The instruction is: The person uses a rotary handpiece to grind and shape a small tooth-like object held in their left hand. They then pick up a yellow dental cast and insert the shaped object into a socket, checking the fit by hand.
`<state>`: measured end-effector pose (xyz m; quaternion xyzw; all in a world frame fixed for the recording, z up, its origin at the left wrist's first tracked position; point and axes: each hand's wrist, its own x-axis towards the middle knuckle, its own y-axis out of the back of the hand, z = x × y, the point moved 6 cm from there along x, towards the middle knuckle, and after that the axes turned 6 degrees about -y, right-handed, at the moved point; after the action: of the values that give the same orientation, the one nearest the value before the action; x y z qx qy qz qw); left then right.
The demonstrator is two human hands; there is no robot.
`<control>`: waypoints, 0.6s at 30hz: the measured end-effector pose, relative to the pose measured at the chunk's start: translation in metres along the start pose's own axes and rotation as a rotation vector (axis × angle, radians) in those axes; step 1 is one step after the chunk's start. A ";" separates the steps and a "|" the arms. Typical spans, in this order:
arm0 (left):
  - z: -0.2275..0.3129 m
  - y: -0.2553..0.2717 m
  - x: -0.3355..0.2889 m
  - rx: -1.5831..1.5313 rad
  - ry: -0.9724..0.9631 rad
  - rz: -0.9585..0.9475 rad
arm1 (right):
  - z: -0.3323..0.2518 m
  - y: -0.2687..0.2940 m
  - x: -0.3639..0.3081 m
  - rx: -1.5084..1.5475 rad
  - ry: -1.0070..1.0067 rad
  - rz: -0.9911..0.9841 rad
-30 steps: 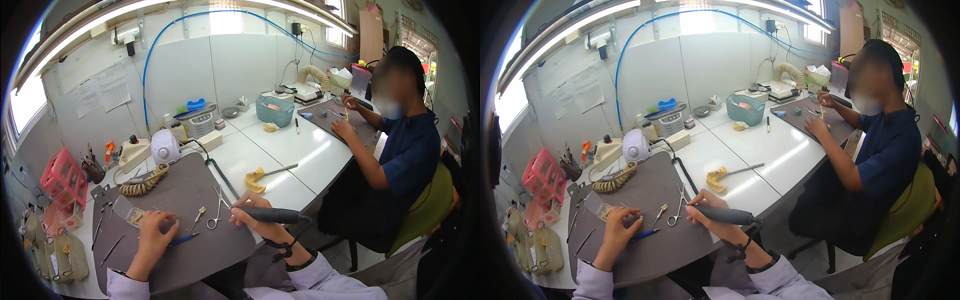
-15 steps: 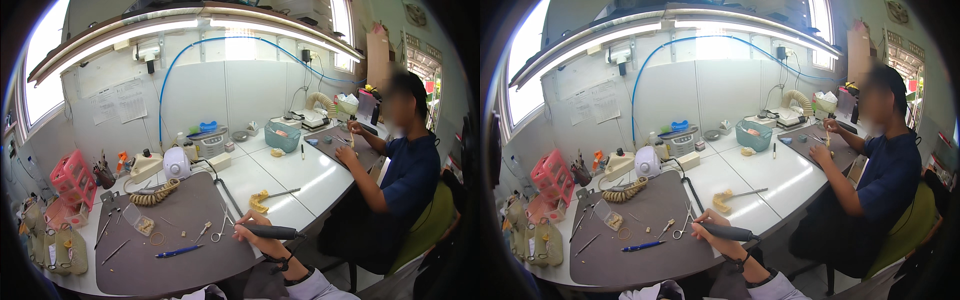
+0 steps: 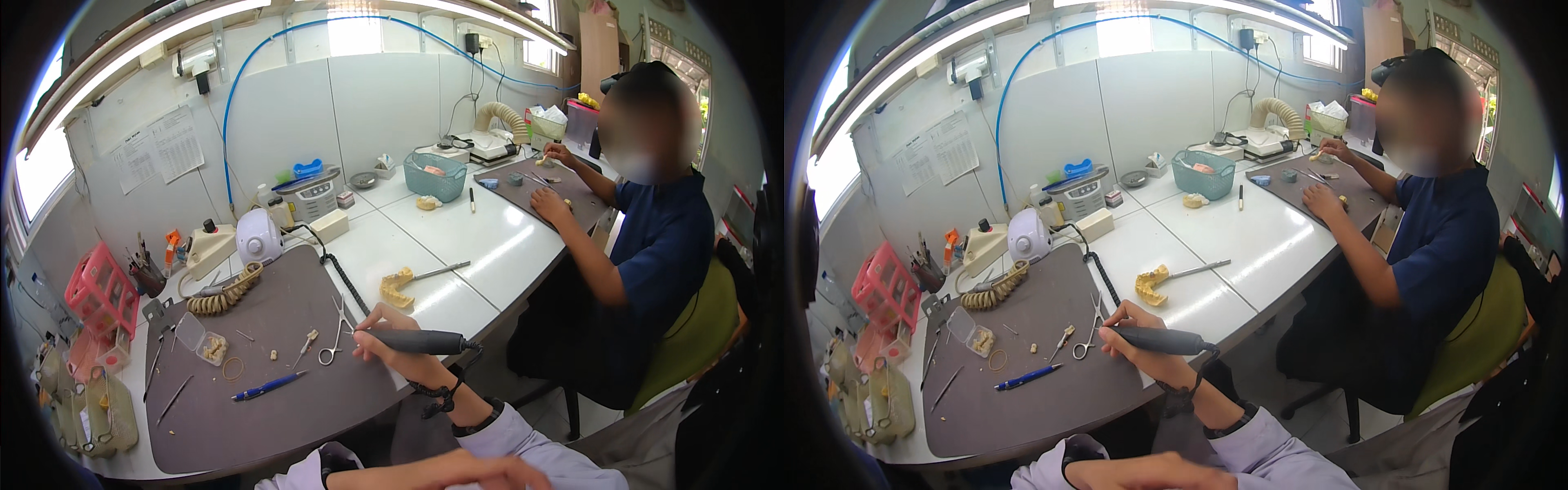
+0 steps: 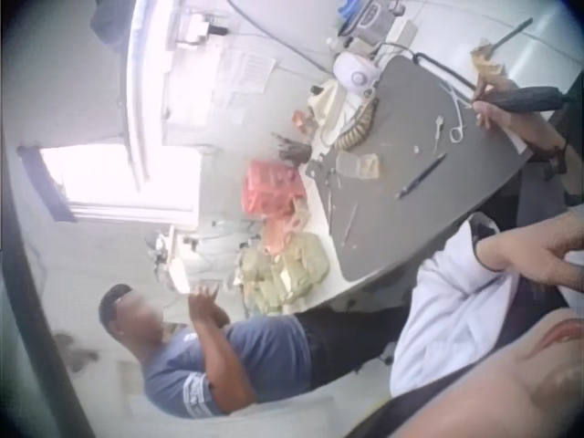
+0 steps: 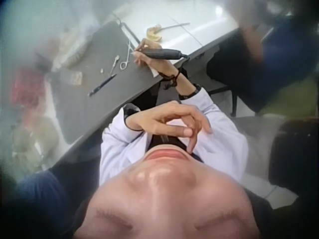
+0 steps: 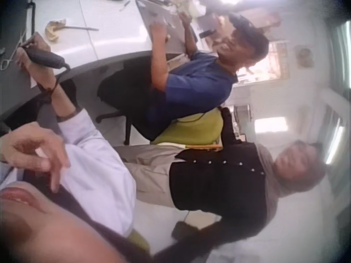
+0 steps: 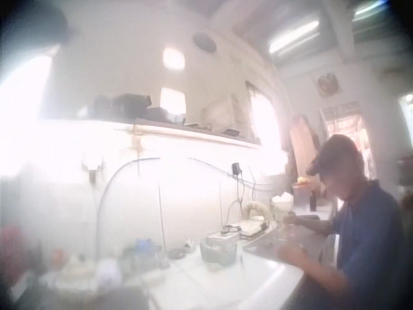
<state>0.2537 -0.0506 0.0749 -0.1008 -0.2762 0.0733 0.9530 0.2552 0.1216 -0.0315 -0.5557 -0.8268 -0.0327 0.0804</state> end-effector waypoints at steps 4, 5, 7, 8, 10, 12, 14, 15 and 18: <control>0.002 0.018 -0.015 0.325 -0.017 0.346 | 0.003 -0.016 0.004 0.057 -0.001 -0.052; 0.013 0.016 -0.014 0.409 -0.013 0.354 | 0.003 -0.012 0.002 0.037 -0.008 -0.030; 0.014 0.015 -0.012 0.428 0.072 0.427 | 0.003 -0.004 0.001 0.020 -0.014 -0.015; 0.016 0.013 -0.014 0.467 0.125 0.495 | 0.001 -0.012 0.002 0.035 -0.008 -0.045; -0.003 0.025 -0.007 0.455 0.136 0.399 | -0.002 -0.012 0.001 0.004 -0.016 -0.038; -0.023 0.041 0.003 0.447 0.142 0.292 | -0.003 -0.010 0.002 -0.018 -0.022 -0.029; -0.024 0.040 0.004 0.441 0.158 0.288 | 0.000 -0.007 0.002 -0.024 -0.031 -0.019; -0.013 0.031 0.002 0.428 0.174 0.310 | 0.000 -0.012 0.001 -0.029 -0.020 -0.038; 0.004 0.021 0.002 0.591 -0.156 0.228 | 0.003 -0.015 0.006 0.020 -0.005 -0.044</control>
<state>0.2515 -0.0289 0.0741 0.1557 -0.3021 0.2639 0.9027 0.2385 0.1221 -0.0332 -0.5368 -0.8392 -0.0249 0.0831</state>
